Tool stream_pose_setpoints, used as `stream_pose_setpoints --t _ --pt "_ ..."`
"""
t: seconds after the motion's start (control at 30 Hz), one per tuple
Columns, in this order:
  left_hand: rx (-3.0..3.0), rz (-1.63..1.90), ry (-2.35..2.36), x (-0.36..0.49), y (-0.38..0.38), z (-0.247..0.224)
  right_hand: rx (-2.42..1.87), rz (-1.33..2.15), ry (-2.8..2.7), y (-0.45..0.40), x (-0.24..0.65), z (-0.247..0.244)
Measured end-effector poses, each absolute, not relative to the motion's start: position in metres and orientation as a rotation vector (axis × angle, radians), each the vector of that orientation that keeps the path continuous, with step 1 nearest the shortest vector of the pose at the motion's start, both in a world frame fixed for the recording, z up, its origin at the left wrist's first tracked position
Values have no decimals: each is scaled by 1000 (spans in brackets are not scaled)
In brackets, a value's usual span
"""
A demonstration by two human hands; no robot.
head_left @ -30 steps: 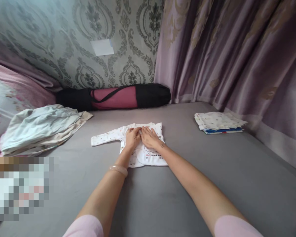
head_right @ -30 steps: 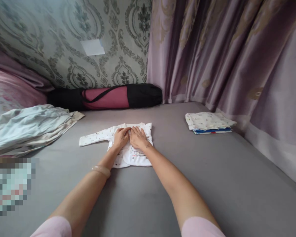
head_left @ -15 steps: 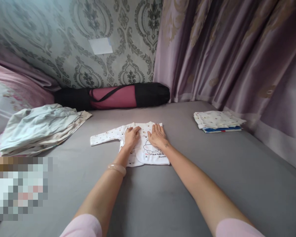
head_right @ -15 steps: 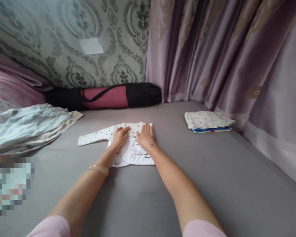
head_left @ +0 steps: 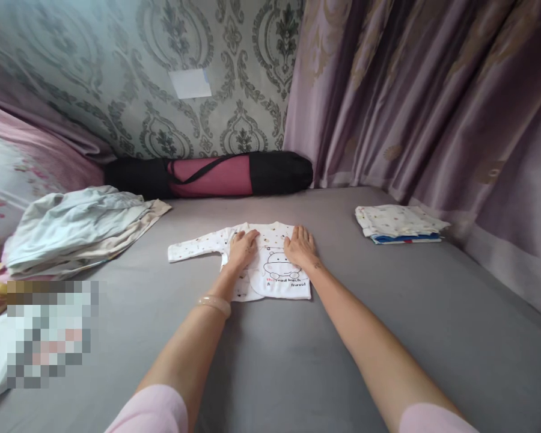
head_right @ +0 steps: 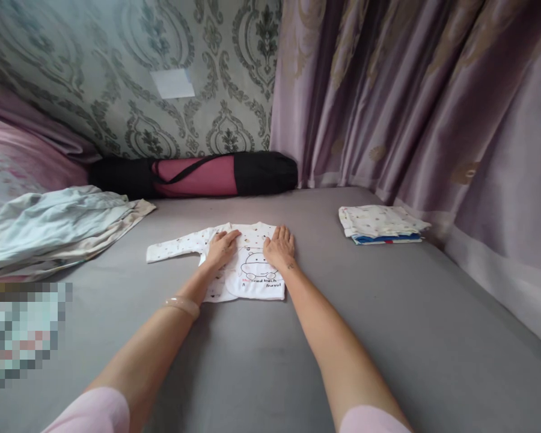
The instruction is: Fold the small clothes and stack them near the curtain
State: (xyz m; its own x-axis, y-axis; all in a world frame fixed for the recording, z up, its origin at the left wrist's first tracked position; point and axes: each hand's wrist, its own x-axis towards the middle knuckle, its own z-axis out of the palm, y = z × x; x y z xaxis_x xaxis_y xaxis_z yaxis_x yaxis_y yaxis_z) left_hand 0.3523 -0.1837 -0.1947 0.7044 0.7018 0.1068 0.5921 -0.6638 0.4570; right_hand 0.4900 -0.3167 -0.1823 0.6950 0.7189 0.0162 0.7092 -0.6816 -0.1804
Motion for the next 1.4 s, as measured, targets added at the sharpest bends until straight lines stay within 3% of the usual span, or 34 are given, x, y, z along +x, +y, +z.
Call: stream_pose_setpoints --t 0.2,0.3,0.43,0.87,1.4 --pt "2490 450 982 352 -188 -193 -2749 98 -1098 -307 483 -170" --pt "2526 433 957 350 -191 -191 -2591 34 -1387 -297 465 -166" --pt "2585 383 959 350 -191 -192 -2400 227 -1650 -289 444 -172" --pt "2617 255 964 353 -193 -190 -2650 140 -1417 -316 482 -176" --pt "2665 234 924 355 -193 -193 -2437 -15 -1706 -352 468 -173"
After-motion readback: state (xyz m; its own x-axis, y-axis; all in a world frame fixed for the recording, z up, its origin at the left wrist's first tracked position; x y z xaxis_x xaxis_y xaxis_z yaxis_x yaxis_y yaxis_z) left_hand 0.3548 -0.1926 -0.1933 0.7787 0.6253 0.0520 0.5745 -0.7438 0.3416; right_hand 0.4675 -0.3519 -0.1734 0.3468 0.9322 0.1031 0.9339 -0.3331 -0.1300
